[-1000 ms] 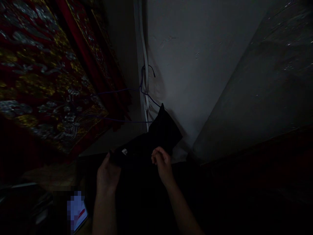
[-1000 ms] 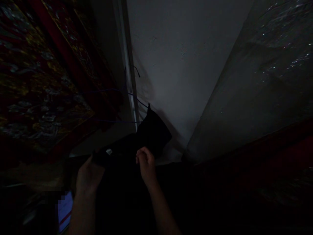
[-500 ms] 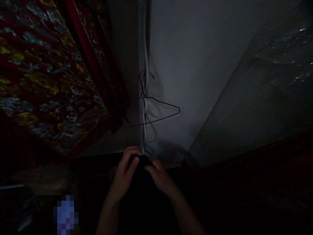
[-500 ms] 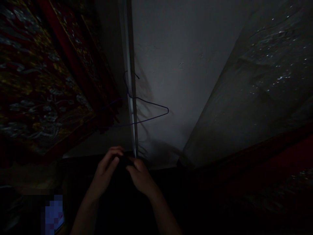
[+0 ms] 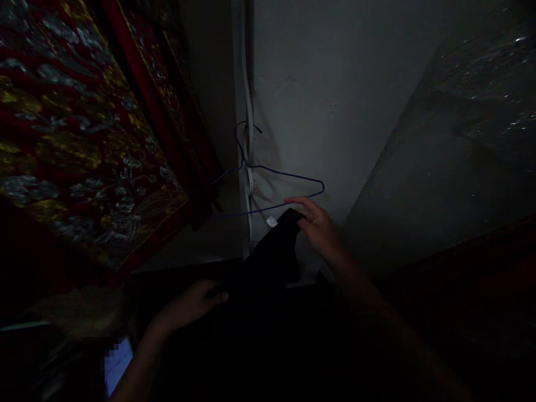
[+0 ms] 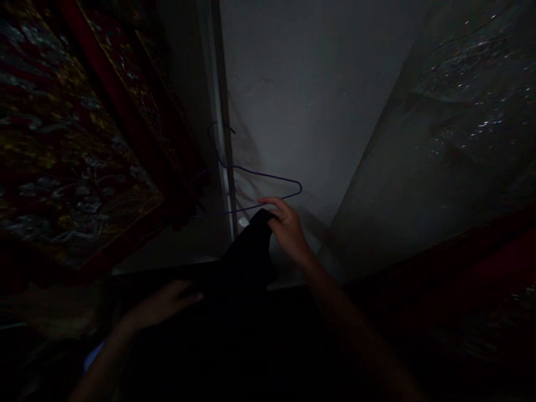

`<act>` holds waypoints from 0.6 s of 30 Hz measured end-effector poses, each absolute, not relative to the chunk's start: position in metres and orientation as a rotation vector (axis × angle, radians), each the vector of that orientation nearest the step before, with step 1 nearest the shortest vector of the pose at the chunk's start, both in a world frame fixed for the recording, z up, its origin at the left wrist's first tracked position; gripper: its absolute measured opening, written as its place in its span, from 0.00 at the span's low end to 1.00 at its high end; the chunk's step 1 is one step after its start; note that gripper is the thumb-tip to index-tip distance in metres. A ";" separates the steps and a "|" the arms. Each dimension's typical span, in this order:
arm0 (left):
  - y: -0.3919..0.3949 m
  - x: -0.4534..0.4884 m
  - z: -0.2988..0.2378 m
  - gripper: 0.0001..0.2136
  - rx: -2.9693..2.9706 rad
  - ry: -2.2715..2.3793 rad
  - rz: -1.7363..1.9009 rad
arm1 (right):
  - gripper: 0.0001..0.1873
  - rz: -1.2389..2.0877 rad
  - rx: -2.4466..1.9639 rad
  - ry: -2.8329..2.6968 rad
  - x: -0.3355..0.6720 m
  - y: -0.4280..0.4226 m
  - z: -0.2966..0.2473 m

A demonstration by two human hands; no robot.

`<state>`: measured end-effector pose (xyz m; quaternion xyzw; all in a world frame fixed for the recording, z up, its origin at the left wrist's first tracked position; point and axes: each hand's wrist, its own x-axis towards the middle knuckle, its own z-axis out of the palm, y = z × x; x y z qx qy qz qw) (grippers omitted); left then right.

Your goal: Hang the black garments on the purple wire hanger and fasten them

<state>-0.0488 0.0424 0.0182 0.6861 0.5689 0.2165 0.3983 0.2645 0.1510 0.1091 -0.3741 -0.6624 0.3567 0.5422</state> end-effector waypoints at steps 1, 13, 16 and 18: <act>0.045 -0.058 0.026 0.21 1.776 1.512 0.545 | 0.26 0.876 -0.902 -1.567 0.260 0.160 0.111; 0.091 -0.104 0.081 0.26 1.895 1.868 0.856 | 0.20 0.713 -1.088 -1.892 0.268 0.202 0.116; 0.094 -0.086 0.103 0.24 1.874 1.874 1.059 | 0.19 0.607 -1.116 -1.918 0.276 0.198 0.126; 0.094 -0.074 0.118 0.22 1.935 1.837 1.215 | 0.19 0.592 -1.134 -1.918 0.275 0.194 0.127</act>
